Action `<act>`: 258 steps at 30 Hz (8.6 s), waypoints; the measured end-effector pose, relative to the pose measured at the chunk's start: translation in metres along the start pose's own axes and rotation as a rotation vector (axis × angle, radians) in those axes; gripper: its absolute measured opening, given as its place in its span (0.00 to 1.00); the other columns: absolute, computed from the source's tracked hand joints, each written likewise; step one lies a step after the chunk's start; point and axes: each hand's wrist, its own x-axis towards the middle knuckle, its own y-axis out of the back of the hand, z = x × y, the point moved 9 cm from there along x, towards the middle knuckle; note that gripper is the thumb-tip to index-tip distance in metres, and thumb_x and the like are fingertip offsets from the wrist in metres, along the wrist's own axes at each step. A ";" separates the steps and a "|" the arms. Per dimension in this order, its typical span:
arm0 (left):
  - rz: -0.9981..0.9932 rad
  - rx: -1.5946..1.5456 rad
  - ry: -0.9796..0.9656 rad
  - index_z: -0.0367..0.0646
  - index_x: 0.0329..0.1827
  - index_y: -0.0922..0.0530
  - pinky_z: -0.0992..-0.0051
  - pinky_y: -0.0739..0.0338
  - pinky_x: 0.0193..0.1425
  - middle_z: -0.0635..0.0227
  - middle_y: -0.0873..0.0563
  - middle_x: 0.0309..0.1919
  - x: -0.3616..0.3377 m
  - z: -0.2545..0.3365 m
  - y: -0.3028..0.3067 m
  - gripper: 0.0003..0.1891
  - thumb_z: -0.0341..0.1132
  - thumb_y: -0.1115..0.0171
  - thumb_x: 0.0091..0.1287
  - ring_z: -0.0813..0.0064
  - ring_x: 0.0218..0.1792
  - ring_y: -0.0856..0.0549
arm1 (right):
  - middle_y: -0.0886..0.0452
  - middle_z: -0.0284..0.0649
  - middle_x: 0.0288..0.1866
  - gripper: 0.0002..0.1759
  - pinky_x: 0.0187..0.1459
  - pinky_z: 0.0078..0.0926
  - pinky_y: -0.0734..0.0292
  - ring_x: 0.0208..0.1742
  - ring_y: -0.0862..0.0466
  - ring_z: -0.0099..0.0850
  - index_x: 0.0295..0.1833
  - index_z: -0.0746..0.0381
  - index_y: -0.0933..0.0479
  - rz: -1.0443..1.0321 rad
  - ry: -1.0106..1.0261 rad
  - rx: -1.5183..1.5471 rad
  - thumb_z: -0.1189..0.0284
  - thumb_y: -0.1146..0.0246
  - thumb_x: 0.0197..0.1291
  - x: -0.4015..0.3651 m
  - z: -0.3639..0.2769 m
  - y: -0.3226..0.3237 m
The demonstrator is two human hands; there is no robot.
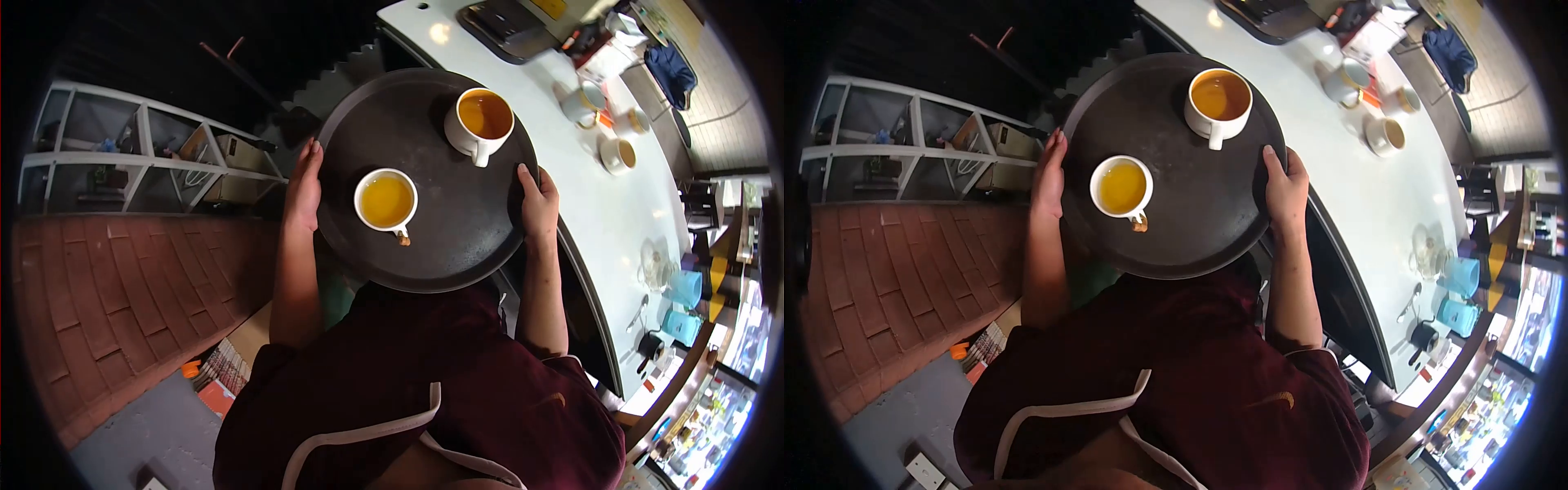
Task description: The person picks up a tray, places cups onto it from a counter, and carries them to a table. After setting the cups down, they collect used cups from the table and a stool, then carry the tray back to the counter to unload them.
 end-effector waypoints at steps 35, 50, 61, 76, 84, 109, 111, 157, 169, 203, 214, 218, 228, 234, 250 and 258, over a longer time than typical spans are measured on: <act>0.193 0.096 -0.051 0.41 0.70 0.37 0.75 0.46 0.70 0.67 0.30 0.64 0.368 0.164 0.144 0.28 0.43 0.46 0.70 0.76 0.67 0.36 | 0.18 0.38 0.43 0.17 0.45 0.20 0.25 0.42 0.19 0.24 0.53 0.69 0.25 -0.324 -0.152 0.321 0.74 0.39 0.60 0.262 -0.123 -0.404; -0.444 0.243 0.011 0.41 0.64 0.30 0.76 0.45 0.68 0.69 0.24 0.59 0.604 0.211 0.026 0.24 0.42 0.43 0.68 0.77 0.63 0.31 | 0.17 0.37 0.42 0.17 0.45 0.20 0.26 0.42 0.19 0.23 0.53 0.68 0.24 0.305 -0.148 0.384 0.74 0.38 0.59 0.290 -0.146 -0.402; -0.716 0.335 0.052 0.40 0.65 0.31 0.77 0.40 0.66 0.66 0.24 0.58 0.651 0.228 -0.120 0.27 0.41 0.40 0.65 0.75 0.61 0.28 | 0.17 0.36 0.39 0.14 0.42 0.20 0.25 0.38 0.19 0.22 0.51 0.68 0.24 0.531 -0.153 0.480 0.74 0.39 0.59 0.328 -0.159 -0.351; -1.159 0.469 0.202 0.39 0.67 0.34 0.77 0.35 0.63 0.64 0.23 0.58 0.768 0.191 -0.312 0.29 0.39 0.38 0.65 0.75 0.59 0.25 | 0.18 0.37 0.41 0.15 0.44 0.19 0.27 0.40 0.21 0.21 0.51 0.67 0.24 1.029 -0.136 0.538 0.73 0.40 0.60 0.371 -0.172 -0.367; -1.400 0.477 0.268 0.40 0.67 0.33 0.79 0.35 0.62 0.65 0.22 0.56 0.787 0.187 -0.397 0.27 0.38 0.38 0.66 0.75 0.58 0.25 | 0.18 0.37 0.42 0.16 0.46 0.20 0.27 0.42 0.21 0.23 0.53 0.68 0.25 1.267 -0.124 0.648 0.74 0.40 0.60 0.394 -0.180 -0.374; -1.725 0.446 0.468 0.36 0.68 0.37 0.79 0.34 0.62 0.65 0.23 0.55 0.813 0.141 -0.582 0.26 0.33 0.43 0.69 0.76 0.56 0.25 | 0.19 0.39 0.43 0.16 0.47 0.21 0.28 0.42 0.21 0.24 0.53 0.70 0.26 1.579 -0.080 0.625 0.74 0.40 0.62 0.495 -0.187 -0.342; -1.713 0.442 0.462 0.36 0.67 0.37 0.78 0.34 0.61 0.65 0.23 0.55 0.827 0.139 -0.598 0.26 0.33 0.42 0.69 0.76 0.56 0.25 | 0.18 0.39 0.43 0.15 0.47 0.21 0.28 0.43 0.21 0.24 0.53 0.70 0.26 1.595 -0.048 0.671 0.74 0.41 0.62 0.513 -0.191 -0.342; -1.767 0.672 0.323 0.26 0.72 0.59 0.69 0.58 0.75 0.42 0.49 0.72 0.988 0.047 -0.973 0.46 0.49 0.42 0.66 0.62 0.75 0.53 | 0.21 0.31 0.45 0.22 0.53 0.16 0.35 0.48 0.27 0.18 0.54 0.69 0.24 1.727 -0.112 0.501 0.61 0.45 0.69 0.829 -0.189 -0.099; -1.642 0.810 0.317 0.26 0.71 0.52 0.70 0.54 0.74 0.47 0.42 0.70 0.912 -0.015 -1.095 0.42 0.44 0.40 0.66 0.65 0.74 0.46 | 0.21 0.34 0.49 0.23 0.56 0.18 0.36 0.51 0.26 0.20 0.56 0.70 0.25 1.732 -0.065 0.558 0.60 0.44 0.68 0.839 -0.130 0.052; -1.725 0.809 0.606 0.23 0.67 0.50 0.72 0.30 0.62 0.50 0.27 0.60 0.640 -0.229 -1.570 0.36 0.38 0.42 0.68 0.67 0.59 0.26 | 0.19 0.43 0.34 0.20 0.39 0.25 0.26 0.35 0.20 0.28 0.51 0.65 0.23 2.027 -0.612 -0.584 0.59 0.40 0.63 0.930 -0.162 0.547; -1.850 0.569 0.833 0.25 0.54 0.30 0.73 0.21 0.49 0.54 0.19 0.48 0.484 -0.311 -1.677 0.19 0.35 0.47 0.70 0.68 0.46 0.17 | 0.27 0.31 0.28 0.22 0.26 0.15 0.32 0.22 0.30 0.16 0.47 0.61 0.24 1.432 -0.346 0.490 0.51 0.46 0.67 0.956 -0.025 0.768; -1.704 0.586 0.804 0.22 0.61 0.40 0.70 0.19 0.44 0.48 0.21 0.48 0.454 -0.349 -1.718 0.28 0.37 0.43 0.68 0.63 0.44 0.16 | 0.28 0.29 0.27 0.20 0.23 0.12 0.37 0.20 0.33 0.13 0.44 0.60 0.24 1.400 -0.258 0.694 0.54 0.51 0.71 0.958 -0.012 0.835; -1.745 0.567 0.865 0.25 0.55 0.33 0.71 0.20 0.47 0.54 0.19 0.47 0.344 -0.406 -1.870 0.20 0.34 0.44 0.68 0.68 0.46 0.17 | 0.28 0.28 0.27 0.18 0.31 0.15 0.37 0.26 0.33 0.15 0.32 0.60 0.28 1.546 0.002 0.485 0.61 0.51 0.72 0.949 0.023 1.025; -1.838 0.577 0.862 0.28 0.52 0.30 0.71 0.20 0.48 0.56 0.18 0.46 0.290 -0.432 -1.966 0.18 0.35 0.44 0.69 0.68 0.45 0.17 | 0.28 0.29 0.28 0.17 0.33 0.15 0.38 0.27 0.33 0.16 0.32 0.59 0.29 1.582 0.044 0.491 0.62 0.52 0.72 0.954 0.017 1.125; -1.663 0.581 0.653 0.29 0.52 0.29 0.71 0.24 0.51 0.56 0.18 0.45 0.266 -0.472 -2.061 0.21 0.40 0.42 0.68 0.69 0.46 0.18 | 0.31 0.32 0.27 0.15 0.29 0.16 0.40 0.27 0.34 0.19 0.33 0.59 0.32 1.690 0.206 0.346 0.62 0.53 0.71 0.839 0.022 1.399; -1.520 0.570 0.503 0.27 0.58 0.31 0.70 0.23 0.52 0.54 0.21 0.51 0.255 -0.464 -2.062 0.25 0.42 0.41 0.67 0.69 0.49 0.19 | 0.32 0.30 0.25 0.15 0.27 0.15 0.41 0.25 0.36 0.18 0.33 0.56 0.34 1.609 0.119 0.281 0.61 0.54 0.72 0.817 0.092 1.510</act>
